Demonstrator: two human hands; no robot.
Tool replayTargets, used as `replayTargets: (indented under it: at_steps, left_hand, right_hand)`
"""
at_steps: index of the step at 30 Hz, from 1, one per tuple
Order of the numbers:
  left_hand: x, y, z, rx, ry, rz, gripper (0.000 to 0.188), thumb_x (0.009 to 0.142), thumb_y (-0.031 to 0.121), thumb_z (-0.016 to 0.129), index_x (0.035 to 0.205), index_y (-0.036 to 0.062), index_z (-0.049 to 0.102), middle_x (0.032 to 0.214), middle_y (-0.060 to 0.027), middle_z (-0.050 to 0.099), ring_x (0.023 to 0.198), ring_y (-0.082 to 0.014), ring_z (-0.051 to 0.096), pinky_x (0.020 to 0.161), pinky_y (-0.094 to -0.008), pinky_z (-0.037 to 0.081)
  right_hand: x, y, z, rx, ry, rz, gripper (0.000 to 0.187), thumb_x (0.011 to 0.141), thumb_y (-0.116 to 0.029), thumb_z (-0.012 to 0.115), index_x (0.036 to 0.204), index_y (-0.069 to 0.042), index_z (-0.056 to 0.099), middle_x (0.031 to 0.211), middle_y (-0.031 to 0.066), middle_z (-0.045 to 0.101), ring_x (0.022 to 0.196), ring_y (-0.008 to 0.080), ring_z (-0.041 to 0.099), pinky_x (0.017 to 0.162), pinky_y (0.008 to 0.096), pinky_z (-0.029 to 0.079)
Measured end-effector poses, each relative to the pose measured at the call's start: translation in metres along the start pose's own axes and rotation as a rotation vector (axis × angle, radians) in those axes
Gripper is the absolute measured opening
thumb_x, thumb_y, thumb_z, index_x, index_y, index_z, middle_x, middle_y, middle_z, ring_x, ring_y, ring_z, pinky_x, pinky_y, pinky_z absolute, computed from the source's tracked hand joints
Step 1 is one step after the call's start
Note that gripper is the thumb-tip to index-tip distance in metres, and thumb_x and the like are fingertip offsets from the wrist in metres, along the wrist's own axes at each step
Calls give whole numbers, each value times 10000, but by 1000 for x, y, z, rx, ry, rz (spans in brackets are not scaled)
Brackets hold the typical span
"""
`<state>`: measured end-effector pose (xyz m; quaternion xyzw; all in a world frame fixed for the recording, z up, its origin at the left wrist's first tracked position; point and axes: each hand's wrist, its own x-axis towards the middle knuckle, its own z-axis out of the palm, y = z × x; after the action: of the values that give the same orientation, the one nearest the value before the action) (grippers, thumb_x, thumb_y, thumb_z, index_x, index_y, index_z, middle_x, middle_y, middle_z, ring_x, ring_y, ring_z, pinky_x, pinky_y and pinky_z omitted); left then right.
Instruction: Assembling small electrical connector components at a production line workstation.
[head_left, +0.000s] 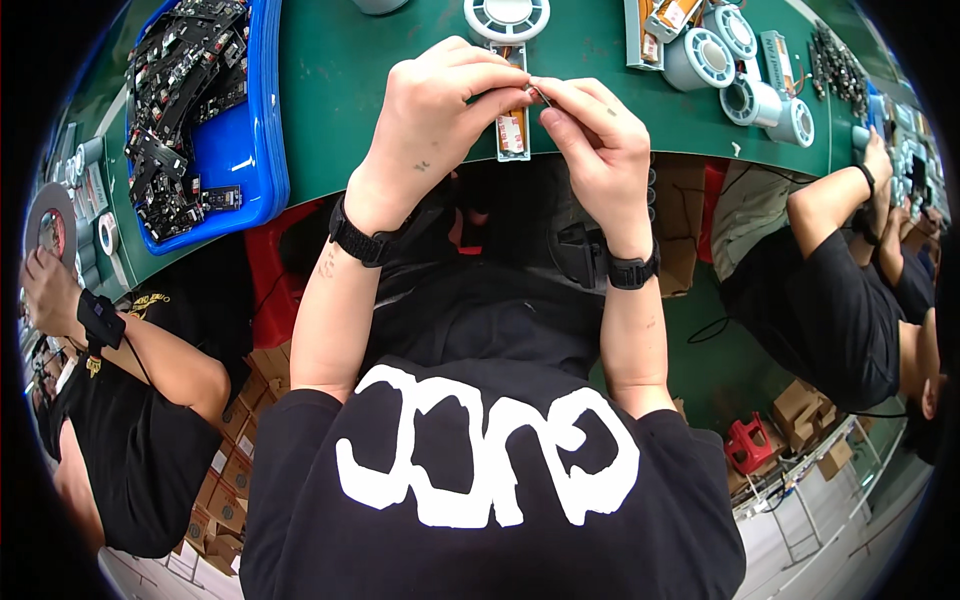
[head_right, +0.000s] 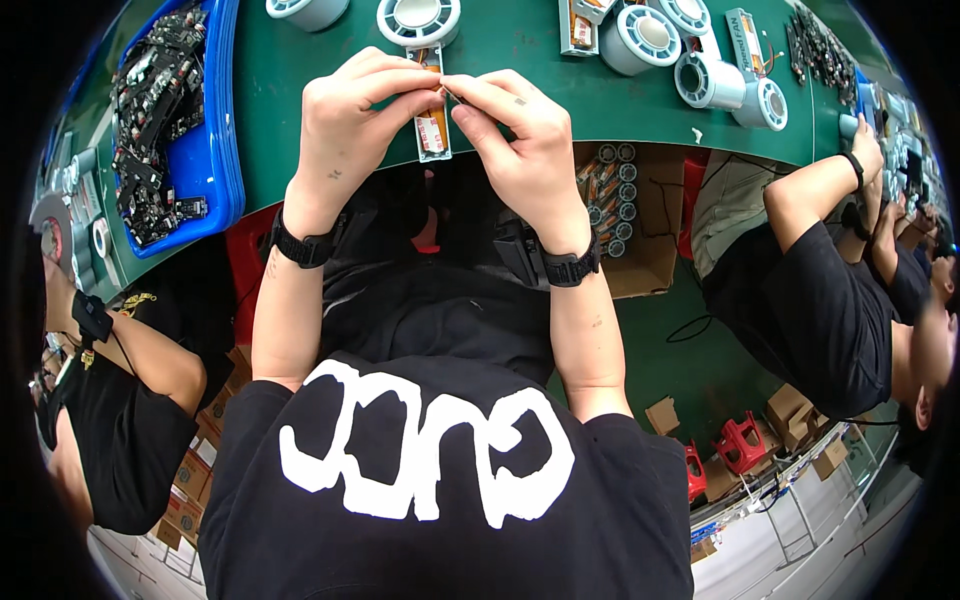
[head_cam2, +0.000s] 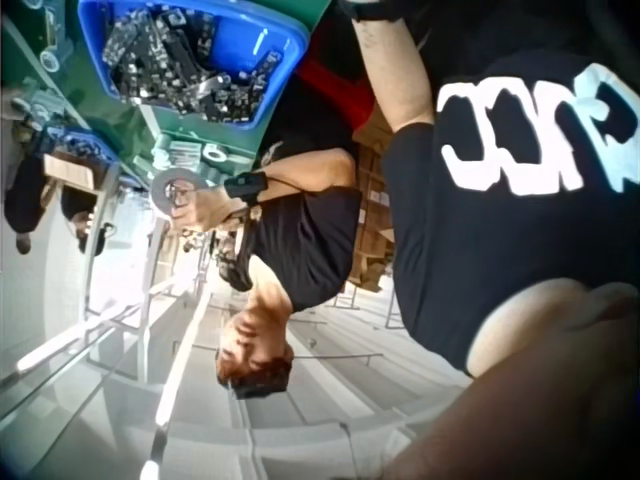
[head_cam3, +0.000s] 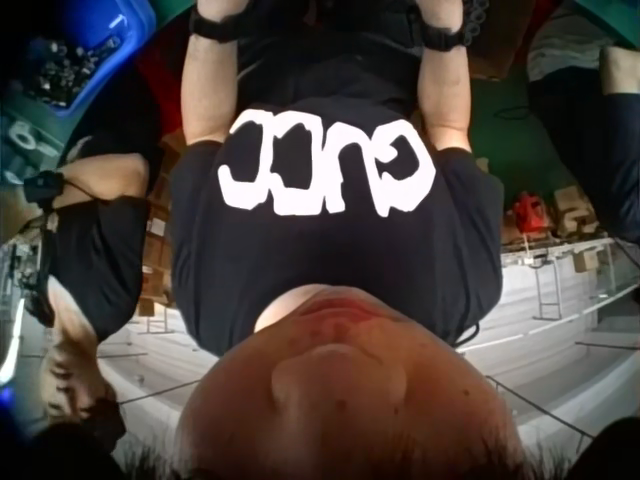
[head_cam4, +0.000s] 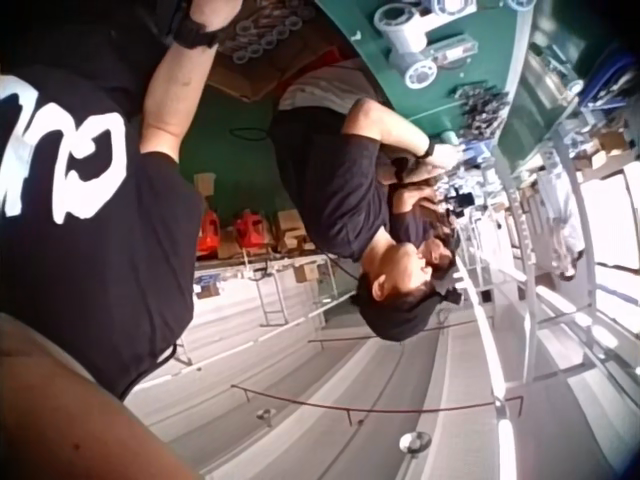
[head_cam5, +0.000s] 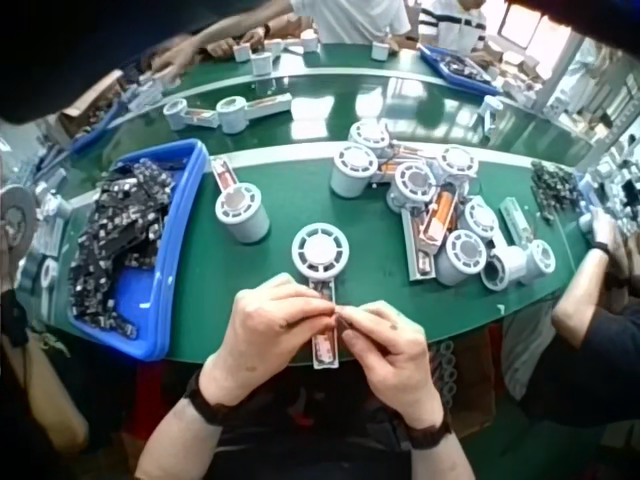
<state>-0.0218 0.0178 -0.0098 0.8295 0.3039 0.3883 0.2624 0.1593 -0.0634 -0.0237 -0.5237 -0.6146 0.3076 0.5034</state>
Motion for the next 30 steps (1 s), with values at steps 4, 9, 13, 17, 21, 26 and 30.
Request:
replayTargets:
  at_steps: [4, 9, 13, 17, 21, 26, 30]
  left_hand:
    - [1, -4, -2, -29, -56, 19, 204, 778, 55, 821, 978, 40, 779, 923, -79, 755, 813, -193, 707, 705, -267, 575]
    - [-5, 3, 2, 76, 131, -7, 285, 800, 50, 822, 1076, 24, 753, 969, -94, 746, 811, -166, 704, 743, -259, 573]
    - [-19, 13, 1, -70, 171, -445, 300, 844, 26, 800, 1130, -17, 722, 1000, -102, 735, 852, -136, 700, 794, -251, 570]
    - [-21, 18, -3, -360, 114, -632, 237, 889, -14, 750, 1119, -56, 712, 1008, -105, 735, 904, -129, 699, 831, -246, 570]
    - [-30, 10, -1, -521, 230, -526, 204, 905, -28, 732, 1107, -53, 722, 1021, -101, 737, 918, -134, 707, 839, -239, 573]
    - [-18, 1, -2, -389, 175, -310, 174, 894, -41, 729, 1068, -42, 743, 1026, -107, 741, 902, -132, 712, 818, -239, 576]
    - [-2, 4, -5, -242, 53, -140, 182, 840, -11, 768, 1016, 35, 781, 920, -73, 735, 814, -156, 729, 734, -250, 578]
  right_hand:
    - [2, -1, -7, -8, -53, -20, 274, 941, 44, 654, 1207, 10, 709, 1055, 70, 692, 838, 86, 624, 689, 187, 474]
    - [1, -5, 4, 274, 16, 256, 263, 979, 5, 623, 1236, 14, 678, 1057, 75, 701, 836, 83, 623, 684, 194, 468]
    - [7, -4, 4, 480, 123, 380, 252, 1007, -32, 591, 1246, 23, 649, 1066, 88, 709, 859, 97, 634, 699, 219, 481]
    - [12, -4, 1, 539, 182, 401, 245, 1012, -42, 580, 1238, 33, 640, 1072, 101, 711, 878, 112, 641, 707, 245, 492]
    - [11, 0, 0, 599, 191, 408, 247, 1012, -39, 580, 1242, 31, 636, 1070, 101, 709, 875, 117, 638, 704, 249, 491]
    - [11, -3, 2, 597, 190, 416, 251, 1013, -50, 587, 1247, 30, 631, 1074, 97, 704, 880, 117, 636, 706, 247, 490]
    - [6, -6, 7, 570, 248, 405, 253, 1010, -59, 600, 1246, 28, 633, 1083, 88, 698, 890, 112, 635, 708, 241, 485]
